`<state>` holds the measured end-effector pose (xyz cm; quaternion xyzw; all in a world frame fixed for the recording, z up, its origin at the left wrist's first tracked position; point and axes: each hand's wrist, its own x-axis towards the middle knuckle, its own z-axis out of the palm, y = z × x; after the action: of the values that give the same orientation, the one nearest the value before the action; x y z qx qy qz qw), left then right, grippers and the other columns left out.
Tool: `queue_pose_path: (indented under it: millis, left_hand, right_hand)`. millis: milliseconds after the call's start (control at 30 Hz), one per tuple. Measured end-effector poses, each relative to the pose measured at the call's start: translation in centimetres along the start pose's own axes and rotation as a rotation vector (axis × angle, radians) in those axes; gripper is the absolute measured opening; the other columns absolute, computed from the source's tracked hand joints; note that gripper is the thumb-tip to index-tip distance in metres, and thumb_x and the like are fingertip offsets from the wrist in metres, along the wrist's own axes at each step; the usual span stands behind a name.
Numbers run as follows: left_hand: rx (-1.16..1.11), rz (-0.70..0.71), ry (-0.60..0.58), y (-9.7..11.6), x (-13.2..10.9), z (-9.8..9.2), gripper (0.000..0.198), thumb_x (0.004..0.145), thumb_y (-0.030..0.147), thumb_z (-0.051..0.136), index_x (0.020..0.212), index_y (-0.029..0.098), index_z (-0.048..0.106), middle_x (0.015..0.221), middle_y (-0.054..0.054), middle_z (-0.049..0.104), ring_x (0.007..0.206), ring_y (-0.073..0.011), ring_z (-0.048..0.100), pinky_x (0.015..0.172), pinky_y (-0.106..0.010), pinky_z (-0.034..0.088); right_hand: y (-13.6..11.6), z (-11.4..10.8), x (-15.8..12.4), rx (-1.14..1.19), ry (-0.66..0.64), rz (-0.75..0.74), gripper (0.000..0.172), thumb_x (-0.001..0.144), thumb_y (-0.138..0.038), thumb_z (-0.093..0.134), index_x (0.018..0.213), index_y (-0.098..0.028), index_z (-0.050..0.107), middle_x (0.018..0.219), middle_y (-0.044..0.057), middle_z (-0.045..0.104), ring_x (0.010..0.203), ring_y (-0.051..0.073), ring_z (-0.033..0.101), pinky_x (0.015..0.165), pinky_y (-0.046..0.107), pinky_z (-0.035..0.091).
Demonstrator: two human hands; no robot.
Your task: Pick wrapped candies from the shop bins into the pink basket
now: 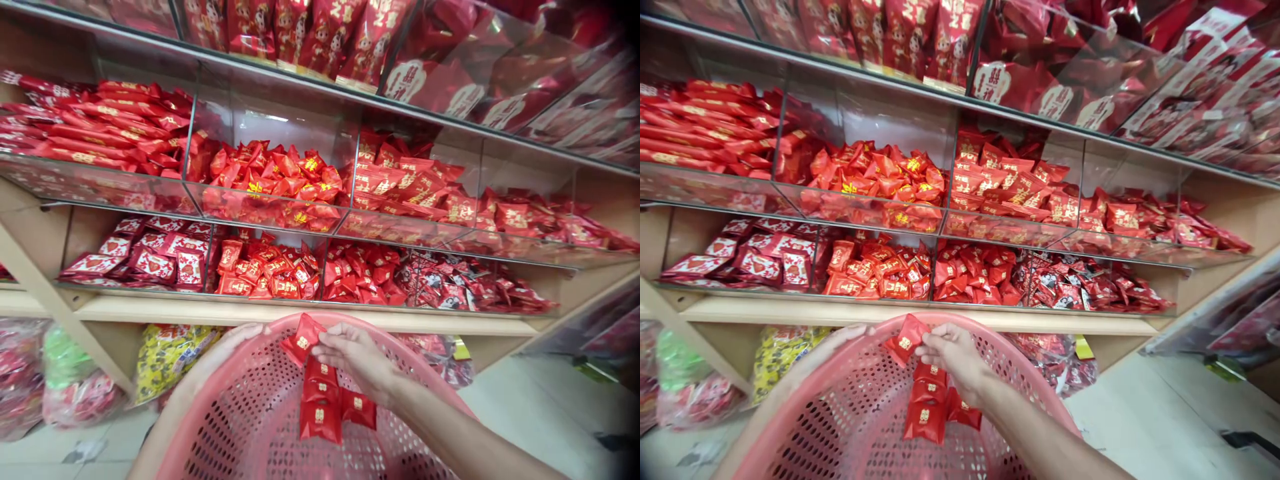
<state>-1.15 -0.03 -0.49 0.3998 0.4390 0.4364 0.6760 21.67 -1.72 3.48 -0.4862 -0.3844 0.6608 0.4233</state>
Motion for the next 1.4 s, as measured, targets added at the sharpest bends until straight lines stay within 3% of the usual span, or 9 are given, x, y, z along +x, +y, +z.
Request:
queue_pose_path:
  millis: [67, 167, 300, 500, 667, 800, 1100, 1267, 1400]
  left_hand:
    - [0.108, 0.078, -0.016, -0.2, 0.4, -0.7, 0.018, 0.070, 0.030, 0.066, 0.083, 0.019, 0.071, 0.099, -0.001, 0.068, 0.106, -0.0200, 0.054, 0.095, -0.025, 0.037]
    - [0.099, 0.079, -0.072, -0.5, 0.7, -1.3, 0.023, 0.070, 0.029, 0.066, 0.091, 0.019, 0.070, 0.107, -0.002, 0.065, 0.109, -0.0191, 0.053, 0.098, -0.025, 0.035]
    - [-0.050, -0.013, -0.153, -0.5, 0.6, -1.2, 0.023, 0.068, 0.028, 0.069, 0.090, 0.019, 0.069, 0.097, -0.002, 0.068, 0.091, -0.0175, 0.061, 0.087, -0.027, 0.044]
    - [-0.123, -0.066, -0.119, -0.7, 0.6, -1.1, 0.009, 0.068, 0.023, 0.071, 0.072, 0.017, 0.066, 0.073, 0.002, 0.068, 0.067, -0.0100, 0.060, 0.070, -0.020, 0.046]
    - [-0.131, -0.069, -0.119, -0.9, 0.6, -1.2, 0.015, 0.069, 0.023, 0.070, 0.080, 0.016, 0.065, 0.081, -0.001, 0.068, 0.074, -0.0127, 0.061, 0.076, -0.025, 0.046]
    - [-0.120, -0.092, -0.081, -0.4, 0.2, -0.8, 0.014, 0.065, 0.022, 0.073, 0.072, 0.016, 0.062, 0.069, 0.001, 0.067, 0.061, -0.0104, 0.059, 0.065, -0.022, 0.046]
    - [-0.082, -0.061, -0.122, 0.3, -0.6, -0.3, 0.016, 0.063, 0.022, 0.073, 0.061, 0.014, 0.059, 0.060, 0.003, 0.064, 0.052, -0.0095, 0.055, 0.056, -0.020, 0.043]
    - [-0.085, -0.028, -0.180, 0.2, -0.7, -0.2, 0.014, 0.065, 0.018, 0.071, 0.060, 0.014, 0.059, 0.058, 0.002, 0.062, 0.054, -0.0104, 0.056, 0.057, -0.021, 0.043]
    - [-0.088, -0.051, -0.168, 0.0, -0.7, -0.5, 0.015, 0.066, 0.020, 0.070, 0.062, 0.014, 0.057, 0.063, 0.001, 0.063, 0.054, -0.0118, 0.057, 0.056, -0.023, 0.043]
  right_hand:
    - [0.6, 0.8, 0.6, 0.101, 0.054, 0.013, 0.036, 0.049, -0.032, 0.079, 0.065, -0.017, 0.051, 0.063, 0.001, 0.065, 0.067, 0.013, 0.064, 0.071, 0.026, 0.048]
    - [1.0, 1.6, 0.9, 0.207, 0.073, 0.005, 0.036, 0.048, -0.029, 0.080, 0.066, -0.016, 0.052, 0.066, 0.002, 0.067, 0.068, 0.013, 0.064, 0.072, 0.026, 0.049]
    - [1.4, 2.6, 0.6, 0.292, 0.066, 0.020, 0.034, 0.049, -0.025, 0.079, 0.066, -0.016, 0.051, 0.067, 0.002, 0.067, 0.070, 0.013, 0.065, 0.076, 0.027, 0.049]
    - [2.0, 3.3, -0.2, 0.307, 0.053, -0.031, 0.032, 0.053, -0.025, 0.078, 0.066, -0.017, 0.051, 0.068, 0.002, 0.066, 0.074, 0.015, 0.065, 0.079, 0.029, 0.048]
    - [1.9, 3.4, -0.9, 0.331, 0.009, -0.024, 0.032, 0.054, -0.026, 0.079, 0.067, -0.016, 0.051, 0.069, 0.001, 0.066, 0.077, 0.015, 0.065, 0.082, 0.030, 0.047]
    - [2.6, 3.7, -1.1, 0.330, -0.021, -0.014, 0.035, 0.052, -0.028, 0.080, 0.067, -0.016, 0.051, 0.069, 0.000, 0.065, 0.078, 0.015, 0.065, 0.084, 0.031, 0.046]
    - [2.5, 2.6, 0.5, -0.142, 0.015, -0.078, 0.034, 0.063, -0.046, 0.069, 0.076, -0.017, 0.058, 0.074, -0.001, 0.060, 0.071, 0.012, 0.058, 0.063, 0.023, 0.045]
    - [1.9, 2.6, 2.0, -0.157, -0.066, -0.190, 0.032, 0.065, -0.047, 0.066, 0.071, -0.017, 0.061, 0.067, -0.002, 0.057, 0.065, 0.010, 0.051, 0.061, 0.022, 0.040]
    - [1.9, 2.5, 2.7, -0.177, -0.052, -0.243, 0.032, 0.061, -0.045, 0.069, 0.065, -0.016, 0.059, 0.060, -0.004, 0.053, 0.057, 0.009, 0.045, 0.058, 0.023, 0.037]
